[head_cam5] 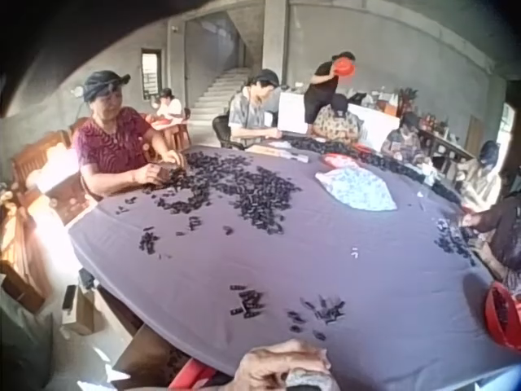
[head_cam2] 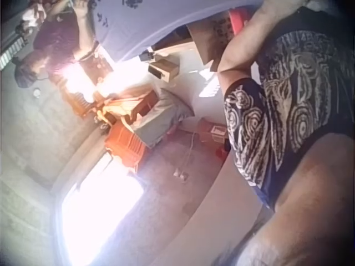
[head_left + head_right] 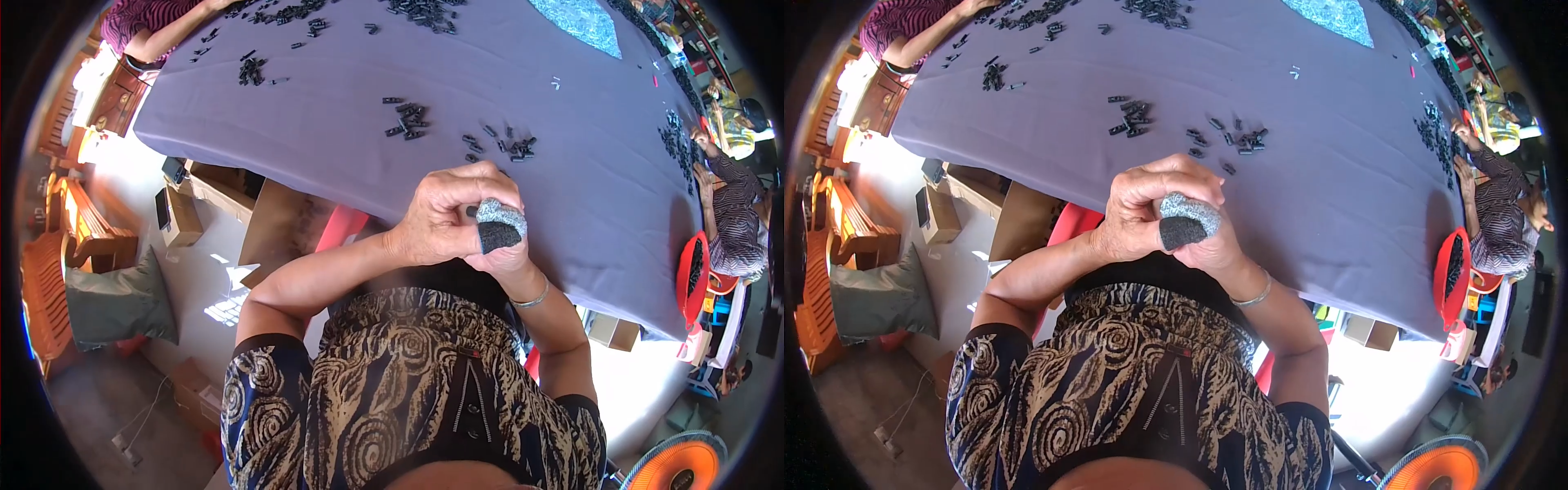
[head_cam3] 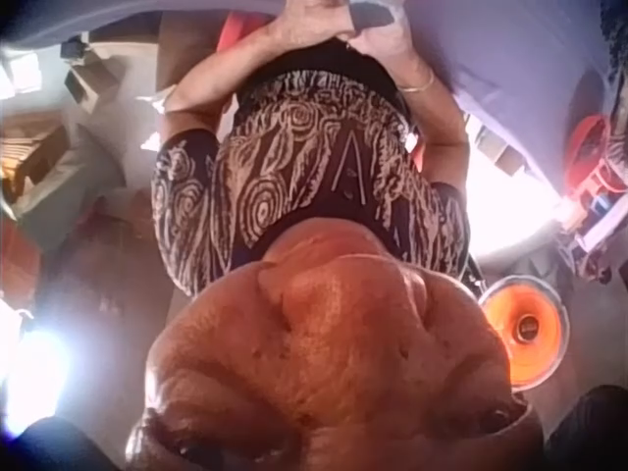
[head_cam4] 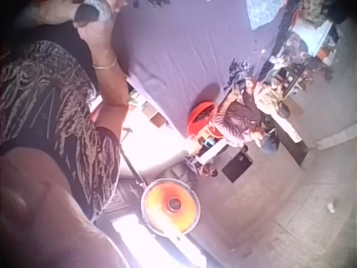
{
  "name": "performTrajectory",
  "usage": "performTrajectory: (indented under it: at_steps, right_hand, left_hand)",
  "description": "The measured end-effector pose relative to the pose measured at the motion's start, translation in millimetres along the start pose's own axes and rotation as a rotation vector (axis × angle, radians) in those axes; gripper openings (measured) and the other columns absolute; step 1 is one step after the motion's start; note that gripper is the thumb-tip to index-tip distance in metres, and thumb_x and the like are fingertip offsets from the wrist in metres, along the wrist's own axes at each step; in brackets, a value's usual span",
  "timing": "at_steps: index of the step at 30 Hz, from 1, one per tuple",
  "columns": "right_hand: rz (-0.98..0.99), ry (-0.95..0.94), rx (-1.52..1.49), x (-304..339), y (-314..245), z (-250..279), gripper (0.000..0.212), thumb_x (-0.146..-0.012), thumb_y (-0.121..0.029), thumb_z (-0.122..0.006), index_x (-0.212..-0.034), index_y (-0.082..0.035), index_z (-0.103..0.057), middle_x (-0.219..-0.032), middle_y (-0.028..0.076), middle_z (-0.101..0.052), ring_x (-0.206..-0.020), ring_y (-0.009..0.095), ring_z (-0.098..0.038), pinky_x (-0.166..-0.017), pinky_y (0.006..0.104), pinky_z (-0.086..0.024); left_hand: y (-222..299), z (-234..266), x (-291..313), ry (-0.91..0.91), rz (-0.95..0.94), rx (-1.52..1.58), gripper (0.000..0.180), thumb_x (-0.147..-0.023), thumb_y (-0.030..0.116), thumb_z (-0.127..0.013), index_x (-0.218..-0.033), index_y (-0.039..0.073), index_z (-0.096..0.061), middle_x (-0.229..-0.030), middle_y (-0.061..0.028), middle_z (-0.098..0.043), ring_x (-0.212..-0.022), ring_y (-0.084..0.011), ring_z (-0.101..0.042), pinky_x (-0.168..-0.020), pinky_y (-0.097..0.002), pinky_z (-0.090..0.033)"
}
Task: Cleaning and inspecting small black plastic components using a small abrasive pad.
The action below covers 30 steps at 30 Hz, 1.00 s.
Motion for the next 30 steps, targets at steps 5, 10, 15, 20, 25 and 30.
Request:
performTrajectory:
  at_steps: [5, 10, 15, 20, 25, 30]
  right_hand:
    - [-0.044, -0.115, 0.141, -6.0, -18.9, 0.6, 0.031, -0.084, -0.041, -0.057, -0.083, -0.011, -0.052, -0.077, -0.005, -0.049, -0.065, 0.006, -0.051, -0.05, 0.0185, -0.041]
    - [-0.013, 0.064, 0.157, -21.0, -27.2, -22.6, 0.036, -0.087, -0.046, -0.045, -0.072, -0.014, -0.043, -0.059, -0.005, -0.036, -0.045, 0.006, -0.033, -0.035, 0.021, -0.024]
    - [-0.129, 0.161, 0.199, -21.2, -35.8, -2.4, 0.041, -0.088, -0.05, -0.043, -0.07, -0.014, -0.042, -0.054, -0.005, -0.031, -0.041, 0.006, -0.027, -0.035, 0.0206, -0.019]
    - [-0.139, 0.346, 0.908, -43.2, -77.2, -13.9, 0.029, -0.09, -0.033, -0.053, -0.074, -0.009, -0.057, -0.055, -0.004, -0.042, -0.044, 0.003, -0.033, -0.038, 0.019, -0.022]
    - [0.325, 0.367, 1.692, -113.0, -134.9, -0.1, 0.016, -0.083, -0.009, -0.055, -0.096, -0.007, -0.064, -0.076, 0.004, -0.066, -0.067, 0.01, -0.06, -0.061, 0.0244, -0.047]
    - [0.338, 0.297, 1.939, -182.3, -149.6, 27.0, 0.02, -0.082, -0.012, -0.059, -0.101, -0.008, -0.062, -0.092, 0.01, -0.068, -0.085, 0.021, -0.065, -0.077, 0.0313, -0.05]
  left_hand:
    - [-6.5, 3.0, 0.0, 0.044, 0.132, -0.041, 0.022, -0.078, 0.015, -0.069, -0.093, -0.001, -0.066, -0.09, -0.0096, -0.063, -0.089, -0.0186, -0.061, -0.082, -0.0302, -0.047]
    - [-18.6, 8.1, -0.8, 0.165, 0.138, 0.023, 0.04, -0.075, -0.001, -0.071, -0.112, -0.001, -0.056, -0.097, -0.0048, -0.058, -0.09, -0.0116, -0.055, -0.086, -0.0255, -0.043]
    - [-29.0, 19.8, 1.3, 0.16, 0.157, -0.11, 0.033, -0.076, -0.011, -0.061, -0.107, -0.002, -0.058, -0.092, -0.0036, -0.056, -0.09, -0.0111, -0.055, -0.089, -0.0277, -0.044]
    - [-14.5, 50.2, -12.6, 0.201, 0.162, -0.615, 0.035, -0.07, -0.014, -0.052, -0.099, 0.002, -0.062, -0.087, -0.0075, -0.059, -0.084, -0.016, -0.059, -0.079, -0.0259, -0.048]
    - [-23.7, 103.1, -16.1, 0.345, 0.158, -1.025, 0.027, -0.07, -0.005, -0.055, -0.093, 0.005, -0.065, -0.084, -0.0126, -0.058, -0.074, -0.0312, -0.058, -0.068, -0.0372, -0.048]
    - [-37.1, 121.3, -10.8, 0.382, 0.26, -1.043, 0.025, -0.071, -0.005, -0.054, -0.091, 0.005, -0.065, -0.083, -0.0117, -0.057, -0.077, -0.031, -0.058, -0.069, -0.0369, -0.048]
Point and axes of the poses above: each hand's wrist, its own x-axis away from the middle knuckle, its own z-axis out of the back of the hand, y = z × x, the point moved 1 cm from there along -x, towards the middle knuckle
